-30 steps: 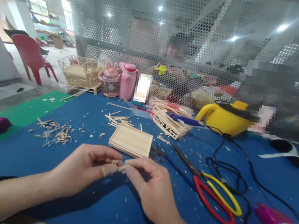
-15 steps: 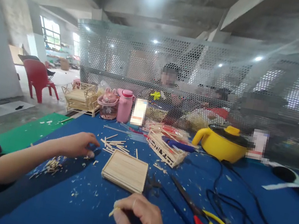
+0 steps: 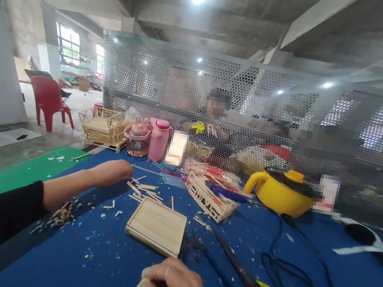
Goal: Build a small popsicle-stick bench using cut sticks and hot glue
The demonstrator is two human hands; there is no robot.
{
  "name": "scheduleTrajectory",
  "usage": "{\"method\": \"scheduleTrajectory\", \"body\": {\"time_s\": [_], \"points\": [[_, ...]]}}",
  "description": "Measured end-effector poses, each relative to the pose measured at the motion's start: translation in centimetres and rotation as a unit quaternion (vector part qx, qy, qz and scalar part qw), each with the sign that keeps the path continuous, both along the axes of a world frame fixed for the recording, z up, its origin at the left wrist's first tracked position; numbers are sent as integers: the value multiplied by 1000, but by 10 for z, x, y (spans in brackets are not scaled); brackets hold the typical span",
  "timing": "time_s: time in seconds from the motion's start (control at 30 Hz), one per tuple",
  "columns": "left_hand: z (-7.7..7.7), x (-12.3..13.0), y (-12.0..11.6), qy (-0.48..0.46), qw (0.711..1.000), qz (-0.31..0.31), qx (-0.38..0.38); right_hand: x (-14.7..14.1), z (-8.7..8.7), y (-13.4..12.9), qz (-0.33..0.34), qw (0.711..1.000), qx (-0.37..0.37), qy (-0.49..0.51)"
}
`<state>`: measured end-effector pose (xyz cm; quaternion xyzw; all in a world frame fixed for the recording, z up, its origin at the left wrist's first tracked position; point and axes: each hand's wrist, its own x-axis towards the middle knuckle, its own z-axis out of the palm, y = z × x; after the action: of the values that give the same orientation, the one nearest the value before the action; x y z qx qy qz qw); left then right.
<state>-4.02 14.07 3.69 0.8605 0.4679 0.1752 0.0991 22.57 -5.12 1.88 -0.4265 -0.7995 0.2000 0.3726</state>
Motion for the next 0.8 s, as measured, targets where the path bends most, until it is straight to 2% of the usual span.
{"method": "scheduleTrajectory", "body": {"time_s": [0.07, 0.13, 0.17, 0.2, 0.23, 0.27, 0.3, 0.33, 0.37, 0.43, 0.57, 0.8], "points": [[11, 5, -29, -51, 998, 24, -25, -2, 3, -2, -19, 998, -50, 20], [16, 18, -69, -96, 992, 10, -81, -2, 8, -3, -38, 991, -119, 56], [16, 28, -92, -133, 982, -8, -135, -2, 10, -4, -46, 984, -154, 81], [14, 38, -114, -242, 927, -23, -284, -2, 12, -4, -55, 974, -185, 115], [11, 48, -134, -323, 848, -24, -420, -1, 13, -3, -63, 964, -210, 149], [8, 57, -152, -372, 770, -17, -518, 0, 13, -3, -64, 955, -228, 176], [3, 65, -165, -403, 712, -1, -576, 1, 13, -2, -63, 948, -242, 197], [-2, 72, -174, -425, 675, 6, -603, 2, 12, -1, -58, 942, -257, 209], [-7, 77, -179, -441, 655, 13, -614, 2, 10, 0, -52, 937, -271, 215], [-16, 83, -181, -460, 648, 17, -606, 2, 8, 1, -43, 930, -298, 210], [-23, 84, -176, -464, 661, 30, -589, -2, 4, 2, -34, 929, -320, 182], [-28, 85, -178, -448, 685, 81, -568, -8, 2, 0, -59, 947, -294, 117]]}}
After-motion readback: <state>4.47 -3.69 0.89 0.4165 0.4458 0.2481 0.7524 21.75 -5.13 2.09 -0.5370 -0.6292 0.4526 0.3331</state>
